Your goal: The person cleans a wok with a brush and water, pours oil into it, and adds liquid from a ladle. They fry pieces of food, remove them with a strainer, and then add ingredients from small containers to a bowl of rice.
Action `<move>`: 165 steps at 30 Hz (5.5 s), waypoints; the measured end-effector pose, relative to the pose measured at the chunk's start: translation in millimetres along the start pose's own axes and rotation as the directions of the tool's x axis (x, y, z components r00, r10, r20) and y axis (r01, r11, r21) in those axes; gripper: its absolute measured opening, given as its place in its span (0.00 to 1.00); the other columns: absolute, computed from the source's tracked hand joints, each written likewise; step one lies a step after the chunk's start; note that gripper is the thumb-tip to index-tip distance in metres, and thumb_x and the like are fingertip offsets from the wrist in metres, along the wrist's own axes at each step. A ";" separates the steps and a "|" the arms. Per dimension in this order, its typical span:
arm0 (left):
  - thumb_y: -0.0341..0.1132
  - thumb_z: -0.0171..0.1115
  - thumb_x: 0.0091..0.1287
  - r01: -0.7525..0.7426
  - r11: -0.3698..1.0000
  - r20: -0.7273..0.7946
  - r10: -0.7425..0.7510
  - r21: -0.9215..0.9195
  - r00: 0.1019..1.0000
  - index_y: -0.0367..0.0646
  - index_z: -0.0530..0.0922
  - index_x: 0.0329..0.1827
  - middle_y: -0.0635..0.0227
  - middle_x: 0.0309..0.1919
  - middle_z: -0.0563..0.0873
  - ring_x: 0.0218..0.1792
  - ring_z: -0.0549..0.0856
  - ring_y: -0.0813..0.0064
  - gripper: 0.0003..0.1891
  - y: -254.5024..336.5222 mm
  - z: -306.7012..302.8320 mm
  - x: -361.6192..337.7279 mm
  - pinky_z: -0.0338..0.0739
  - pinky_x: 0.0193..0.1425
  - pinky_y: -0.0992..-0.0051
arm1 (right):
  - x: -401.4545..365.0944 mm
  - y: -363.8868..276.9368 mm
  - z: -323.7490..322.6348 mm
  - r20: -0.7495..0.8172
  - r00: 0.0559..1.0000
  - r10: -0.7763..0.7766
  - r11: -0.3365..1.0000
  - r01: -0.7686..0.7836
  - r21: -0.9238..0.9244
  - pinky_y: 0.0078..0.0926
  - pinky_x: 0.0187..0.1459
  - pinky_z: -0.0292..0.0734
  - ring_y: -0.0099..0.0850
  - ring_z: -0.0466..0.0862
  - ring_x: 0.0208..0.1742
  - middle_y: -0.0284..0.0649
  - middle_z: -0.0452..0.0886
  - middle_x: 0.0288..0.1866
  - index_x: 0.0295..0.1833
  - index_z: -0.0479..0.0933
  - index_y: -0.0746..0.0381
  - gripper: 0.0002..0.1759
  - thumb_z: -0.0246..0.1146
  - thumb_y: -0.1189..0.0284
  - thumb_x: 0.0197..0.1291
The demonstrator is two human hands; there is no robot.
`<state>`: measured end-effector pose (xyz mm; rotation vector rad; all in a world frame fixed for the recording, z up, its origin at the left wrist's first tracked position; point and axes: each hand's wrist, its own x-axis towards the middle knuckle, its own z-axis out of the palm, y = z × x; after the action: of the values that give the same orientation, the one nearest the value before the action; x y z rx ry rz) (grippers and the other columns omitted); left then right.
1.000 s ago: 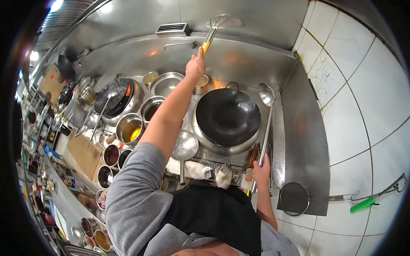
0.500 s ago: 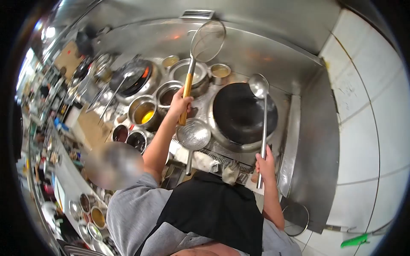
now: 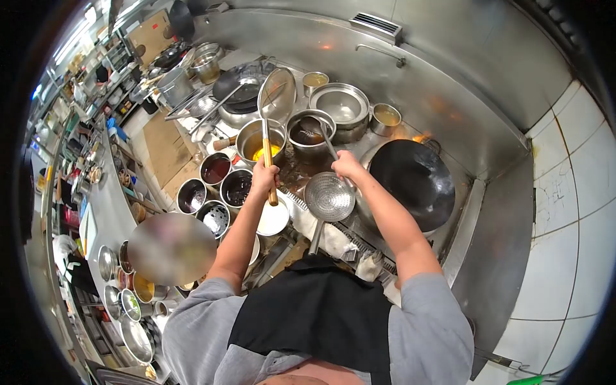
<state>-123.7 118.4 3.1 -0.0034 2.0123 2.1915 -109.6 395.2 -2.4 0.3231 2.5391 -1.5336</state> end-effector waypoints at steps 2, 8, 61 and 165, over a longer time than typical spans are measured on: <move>0.18 0.52 0.55 0.020 0.999 -0.008 -0.020 -0.045 1.000 0.39 0.67 0.55 0.69 0.19 0.72 0.12 0.72 0.76 0.22 -7.4 -7.2 -1.0 0.70 0.14 0.75 | 28.5 3.3 7.6 0.231 0.954 0.192 0.913 -0.260 0.315 0.28 0.18 0.71 0.29 0.75 0.17 0.41 0.76 0.23 0.40 0.73 0.71 0.09 0.61 0.77 0.54; 0.18 0.51 0.54 0.013 0.996 -0.029 -0.015 -0.083 0.999 0.41 0.67 0.58 0.70 0.18 0.71 0.12 0.70 0.78 0.25 -7.0 -24.8 -15.6 0.67 0.13 0.77 | 22.5 -28.3 -1.3 0.582 0.808 -0.090 -0.180 -0.588 0.788 0.19 0.24 0.72 0.24 0.70 0.20 0.35 0.68 0.24 0.30 0.61 0.66 0.10 0.53 0.78 0.64; 0.23 0.53 0.56 0.136 0.990 0.006 -0.136 -0.047 0.991 0.41 0.66 0.43 0.67 0.20 0.73 0.14 0.74 0.74 0.12 -12.0 -0.8 10.6 0.73 0.14 0.72 | 9.3 -19.1 20.7 0.098 0.986 0.132 0.989 -0.138 0.062 0.28 0.15 0.68 0.26 0.72 0.13 0.40 0.74 0.19 0.40 0.75 0.70 0.07 0.57 0.82 0.54; 0.22 0.53 0.54 0.139 0.984 0.318 -0.096 -0.115 0.943 0.41 0.69 0.42 0.66 0.19 0.75 0.13 0.74 0.75 0.13 -2.3 73.4 -20.9 0.72 0.13 0.73 | -151.2 -12.2 -72.5 -0.142 0.989 0.032 0.797 0.060 0.601 0.19 0.15 0.67 0.19 0.70 0.17 0.33 0.71 0.26 0.73 0.56 0.67 0.36 0.59 0.79 0.58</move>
<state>-94.7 188.7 9.9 0.1885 1.6485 2.0970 31.3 438.4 78.5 0.5047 2.0598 -2.3853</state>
